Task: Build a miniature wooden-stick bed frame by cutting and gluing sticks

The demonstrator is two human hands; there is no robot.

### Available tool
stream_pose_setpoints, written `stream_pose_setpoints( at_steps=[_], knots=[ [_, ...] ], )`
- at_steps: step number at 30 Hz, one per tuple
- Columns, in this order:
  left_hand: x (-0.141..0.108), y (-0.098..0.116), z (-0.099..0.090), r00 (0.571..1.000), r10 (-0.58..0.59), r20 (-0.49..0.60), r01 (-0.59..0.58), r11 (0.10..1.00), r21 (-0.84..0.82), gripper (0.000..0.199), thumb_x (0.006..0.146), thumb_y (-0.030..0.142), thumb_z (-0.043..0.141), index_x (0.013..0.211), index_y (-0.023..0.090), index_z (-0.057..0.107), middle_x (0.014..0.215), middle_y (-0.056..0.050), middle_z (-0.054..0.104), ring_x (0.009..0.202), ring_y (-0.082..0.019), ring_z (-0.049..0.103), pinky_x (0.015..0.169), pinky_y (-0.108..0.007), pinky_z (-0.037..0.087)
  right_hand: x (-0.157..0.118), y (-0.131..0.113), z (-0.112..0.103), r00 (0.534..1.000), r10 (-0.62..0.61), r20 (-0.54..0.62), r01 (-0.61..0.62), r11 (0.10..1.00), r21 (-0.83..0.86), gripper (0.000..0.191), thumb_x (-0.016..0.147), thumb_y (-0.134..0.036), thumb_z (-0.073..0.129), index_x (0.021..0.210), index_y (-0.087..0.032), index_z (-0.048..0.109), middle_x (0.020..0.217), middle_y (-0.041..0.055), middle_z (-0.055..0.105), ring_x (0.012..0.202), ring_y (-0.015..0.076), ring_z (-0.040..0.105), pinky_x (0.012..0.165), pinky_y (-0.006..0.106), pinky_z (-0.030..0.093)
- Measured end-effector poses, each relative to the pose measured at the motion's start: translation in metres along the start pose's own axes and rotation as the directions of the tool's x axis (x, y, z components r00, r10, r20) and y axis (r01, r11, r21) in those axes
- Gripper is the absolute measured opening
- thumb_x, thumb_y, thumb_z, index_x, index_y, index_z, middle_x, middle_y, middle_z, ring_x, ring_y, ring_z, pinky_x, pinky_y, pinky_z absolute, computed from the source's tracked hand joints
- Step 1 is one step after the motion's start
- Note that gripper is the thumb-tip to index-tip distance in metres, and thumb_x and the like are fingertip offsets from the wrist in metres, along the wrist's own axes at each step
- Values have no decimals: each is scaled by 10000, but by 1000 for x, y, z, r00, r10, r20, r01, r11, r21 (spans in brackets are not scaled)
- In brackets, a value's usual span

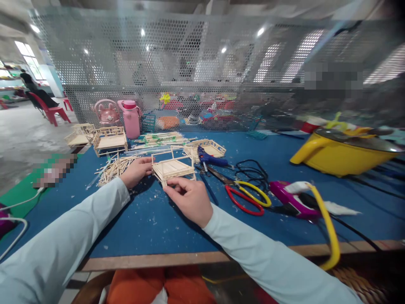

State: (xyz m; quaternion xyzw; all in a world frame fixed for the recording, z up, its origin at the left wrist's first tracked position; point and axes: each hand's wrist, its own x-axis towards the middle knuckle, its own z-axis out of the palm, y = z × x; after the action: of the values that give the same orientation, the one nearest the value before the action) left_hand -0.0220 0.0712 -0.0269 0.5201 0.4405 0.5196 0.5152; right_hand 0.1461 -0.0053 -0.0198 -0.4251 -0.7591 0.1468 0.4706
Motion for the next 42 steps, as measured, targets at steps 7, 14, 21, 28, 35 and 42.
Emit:
stream_pose_setpoints(
  at_steps=[7, 14, 21, 28, 35, 42],
  knots=[
    [-24, 15, -16, 995, 59, -77, -45, 984, 172, 202, 544, 214, 679, 704, 148, 575, 556, 47, 558, 455, -67, 468, 476, -194, 353, 15, 25, -27, 995, 93, 37, -86, 986, -142, 164, 711, -260, 572, 728, -144, 688, 493, -17, 583, 426, 78, 464, 447, 184, 355],
    [-49, -2, -15, 989, 87, -123, -46, 951, 305, 234, 562, 290, 684, 738, 169, 589, 643, -14, 632, 604, -155, 601, 597, -265, 434, 30, 50, -40, 928, 232, 290, -92, 900, -426, 136, 673, -191, 571, 638, -176, 702, 438, -23, 553, 412, 91, 444, 440, 211, 293],
    [-48, -6, -16, 992, 80, -97, -45, 946, 321, 232, 564, 297, 686, 731, 164, 593, 660, -21, 635, 615, -153, 611, 626, -271, 445, 31, 47, -46, 900, 250, 356, -70, 890, -450, 134, 683, -271, 599, 674, -174, 691, 482, -18, 569, 436, 98, 462, 449, 213, 292],
    [-52, -3, -12, 993, 86, -75, -56, 942, 330, 251, 551, 327, 697, 707, 159, 594, 673, -20, 626, 600, -144, 601, 602, -264, 449, 31, 46, -46, 892, 282, 354, -100, 885, -454, 186, 689, -301, 596, 561, -173, 640, 486, -8, 570, 451, 95, 451, 453, 210, 291],
    [-54, 2, -8, 994, -70, -86, 89, 965, 245, 258, 537, 274, 683, 721, 145, 556, 604, 19, 580, 498, -95, 540, 516, -231, 447, 33, 45, -53, 825, 379, 419, -115, 838, -534, 235, 714, -358, 567, 614, -164, 652, 549, 8, 604, 516, 107, 496, 492, 211, 313],
    [-50, 11, -6, 944, -213, -254, 205, 977, -55, 402, 522, -16, 560, 874, 167, 493, 786, 11, 564, 591, -74, 552, 514, -191, 462, 21, 6, -56, 737, 164, 655, 65, 948, -311, 242, 767, -330, 504, 736, -160, 673, 626, 17, 642, 572, 123, 558, 549, 222, 402]
  ],
)
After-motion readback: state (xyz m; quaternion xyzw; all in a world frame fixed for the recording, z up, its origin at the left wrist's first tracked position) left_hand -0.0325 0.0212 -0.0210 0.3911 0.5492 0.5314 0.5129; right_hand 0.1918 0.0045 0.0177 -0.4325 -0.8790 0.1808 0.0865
